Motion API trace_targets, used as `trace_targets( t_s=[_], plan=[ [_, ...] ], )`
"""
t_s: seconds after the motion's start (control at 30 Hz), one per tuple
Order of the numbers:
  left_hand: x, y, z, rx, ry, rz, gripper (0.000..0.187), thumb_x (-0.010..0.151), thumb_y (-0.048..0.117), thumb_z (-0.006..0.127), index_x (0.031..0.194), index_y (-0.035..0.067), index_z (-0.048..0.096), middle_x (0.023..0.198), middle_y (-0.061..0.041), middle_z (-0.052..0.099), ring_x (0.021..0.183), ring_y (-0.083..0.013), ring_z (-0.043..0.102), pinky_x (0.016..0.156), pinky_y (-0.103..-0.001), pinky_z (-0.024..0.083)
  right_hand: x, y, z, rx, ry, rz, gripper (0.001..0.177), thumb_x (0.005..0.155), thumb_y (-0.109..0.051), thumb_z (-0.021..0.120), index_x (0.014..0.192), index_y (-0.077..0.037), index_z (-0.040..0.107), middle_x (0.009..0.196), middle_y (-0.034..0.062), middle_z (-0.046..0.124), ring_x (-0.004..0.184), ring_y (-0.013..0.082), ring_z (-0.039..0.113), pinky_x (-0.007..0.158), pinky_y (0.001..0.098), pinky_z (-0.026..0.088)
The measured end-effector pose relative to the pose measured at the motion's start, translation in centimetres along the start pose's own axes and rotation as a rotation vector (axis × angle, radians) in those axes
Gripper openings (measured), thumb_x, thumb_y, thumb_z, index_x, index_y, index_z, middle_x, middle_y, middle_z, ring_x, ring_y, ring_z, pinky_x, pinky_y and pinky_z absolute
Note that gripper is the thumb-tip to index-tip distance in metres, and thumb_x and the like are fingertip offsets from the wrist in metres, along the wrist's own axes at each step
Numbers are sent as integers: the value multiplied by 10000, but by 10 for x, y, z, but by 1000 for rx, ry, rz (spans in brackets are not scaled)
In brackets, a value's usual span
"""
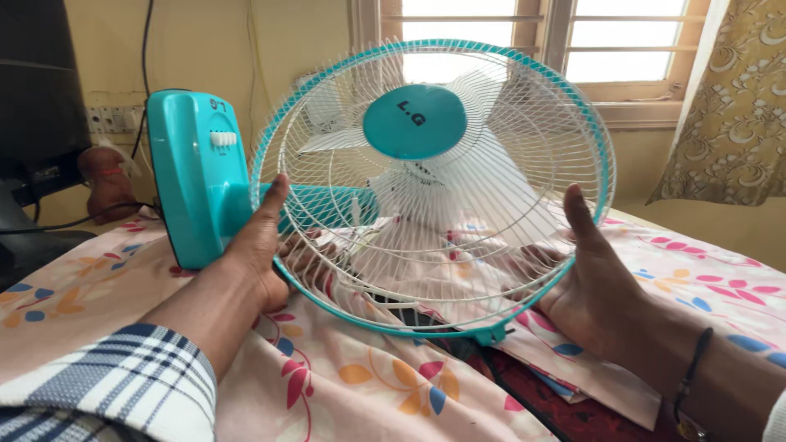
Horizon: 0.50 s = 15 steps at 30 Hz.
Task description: The person uses a yellow screwdriver to loosen and remove screws from the front grill of a teal LG table fan. They detach the grill ring and then attempt to reattach it by aligning it and tightening the screws.
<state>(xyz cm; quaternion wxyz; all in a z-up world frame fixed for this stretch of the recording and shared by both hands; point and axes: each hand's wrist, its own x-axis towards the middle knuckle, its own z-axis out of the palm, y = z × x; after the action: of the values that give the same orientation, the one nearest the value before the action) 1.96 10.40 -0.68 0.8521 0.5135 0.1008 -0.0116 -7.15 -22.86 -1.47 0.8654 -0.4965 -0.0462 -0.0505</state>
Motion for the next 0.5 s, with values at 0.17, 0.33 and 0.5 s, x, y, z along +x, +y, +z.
trace_targets(
  t_s=[0.17, 0.33, 0.5],
  plan=[
    [5, -7, 6, 101, 117, 3, 1021, 708, 881, 600, 1267, 27, 616, 1193, -148, 696, 928, -277, 692, 743, -435, 568, 1, -4, -6, -44, -23, 23, 971, 864, -669, 562, 1605, -134, 235, 1554, 235, 455, 1410, 400, 475, 1133, 628, 386],
    [-25, -22, 26, -131, 421, 158, 855, 688, 746, 731, 1201, 67, 652, 1094, -90, 747, 846, -218, 713, 688, -395, 591, -1, -10, -22, -257, 102, 83, 974, 855, -716, 488, 1591, -112, 284, 1475, 249, 521, 1340, 371, 548, 1113, 535, 435],
    [-53, -28, 20, -126, 364, 98, 796, 736, 747, 717, 1160, 74, 685, 985, -67, 679, 784, -199, 638, 676, -360, 554, 12, -17, -58, -340, 345, 161, 877, 969, -687, 357, 1538, -24, 436, 1400, 275, 594, 1247, 368, 591, 1075, 484, 468]
  ],
)
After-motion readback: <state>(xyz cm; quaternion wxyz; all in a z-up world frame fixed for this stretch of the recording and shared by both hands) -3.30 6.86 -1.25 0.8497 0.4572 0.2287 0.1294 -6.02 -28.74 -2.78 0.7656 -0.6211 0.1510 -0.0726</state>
